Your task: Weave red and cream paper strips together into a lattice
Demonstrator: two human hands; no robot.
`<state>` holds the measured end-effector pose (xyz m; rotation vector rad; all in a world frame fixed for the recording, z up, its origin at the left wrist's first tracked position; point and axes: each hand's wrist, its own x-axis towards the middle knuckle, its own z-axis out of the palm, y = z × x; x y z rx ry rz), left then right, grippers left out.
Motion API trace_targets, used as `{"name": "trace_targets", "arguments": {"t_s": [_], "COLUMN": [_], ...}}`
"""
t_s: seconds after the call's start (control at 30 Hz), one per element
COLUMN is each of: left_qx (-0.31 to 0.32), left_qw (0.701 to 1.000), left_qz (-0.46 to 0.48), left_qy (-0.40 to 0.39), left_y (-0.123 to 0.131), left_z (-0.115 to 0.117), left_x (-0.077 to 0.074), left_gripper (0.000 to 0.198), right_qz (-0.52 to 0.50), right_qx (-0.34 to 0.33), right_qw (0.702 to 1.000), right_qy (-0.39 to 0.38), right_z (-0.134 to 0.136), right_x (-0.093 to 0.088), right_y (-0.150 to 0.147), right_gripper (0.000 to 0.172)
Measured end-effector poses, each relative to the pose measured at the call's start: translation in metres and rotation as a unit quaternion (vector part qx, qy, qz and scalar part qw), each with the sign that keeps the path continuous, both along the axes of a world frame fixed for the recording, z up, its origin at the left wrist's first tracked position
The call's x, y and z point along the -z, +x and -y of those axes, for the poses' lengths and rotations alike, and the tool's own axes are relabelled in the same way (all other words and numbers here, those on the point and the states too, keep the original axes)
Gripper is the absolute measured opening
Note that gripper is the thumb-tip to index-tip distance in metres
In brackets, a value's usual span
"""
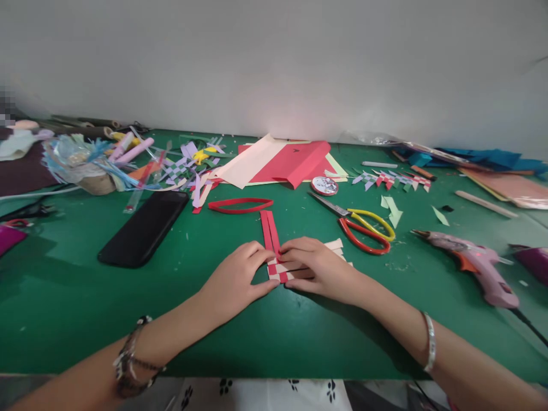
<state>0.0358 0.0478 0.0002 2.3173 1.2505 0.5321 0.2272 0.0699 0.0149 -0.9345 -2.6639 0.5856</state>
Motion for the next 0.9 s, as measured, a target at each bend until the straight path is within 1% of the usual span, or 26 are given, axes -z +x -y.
{"name": "trace_targets", "arguments": {"t_s": [0.17,0.4,0.5,0.63,0.73,0.9], "left_qx": [0.001,-0.005,0.002,0.009,0.011,0.025], "left_qw": [0.999,1.0,1.0,1.0,1.0,1.0], "left_qz": [0.014,0.004,0.004,0.01,0.012,0.008], "left_qy": [-0.033,0.002,-0.002,-0.001,-0.004,0.006], "left_y": [0.0025,0.0029,0.0032,0.0044,0.0038,0.0022], "left_z": [0.0036,0.004,0.0027,0.001,0.0008,0.001], "left_x": [-0.0013,0.0009,0.0011,-0.0001,0.0001,0.0014], "left_gripper": [0.023,0.025,0.024,0.024,0.023,0.016], "right_qz": [-0.01,-0.015,-0.023,-0.026,-0.022,-0.01], "right_qx": [0.007,0.001,0.013,0.02,0.013,0.008], "right_qw": [1.0,1.0,1.0,0.999,1.0,1.0], "right_qy": [0.003,-0.002,-0.013,-0.005,-0.001,0.0], "right_z": [0.0019,0.0022,0.003,0.0039,0.0042,0.0046], "right_x": [0.0004,0.0031,0.0028,0.0026,0.0027,0.0029], "right_y": [0.0002,-0.0007,-0.0014,-0.002,-0.0022,-0.0019], "right_gripper": [0.027,0.025,0.026,0.025,0.022,0.01]}}
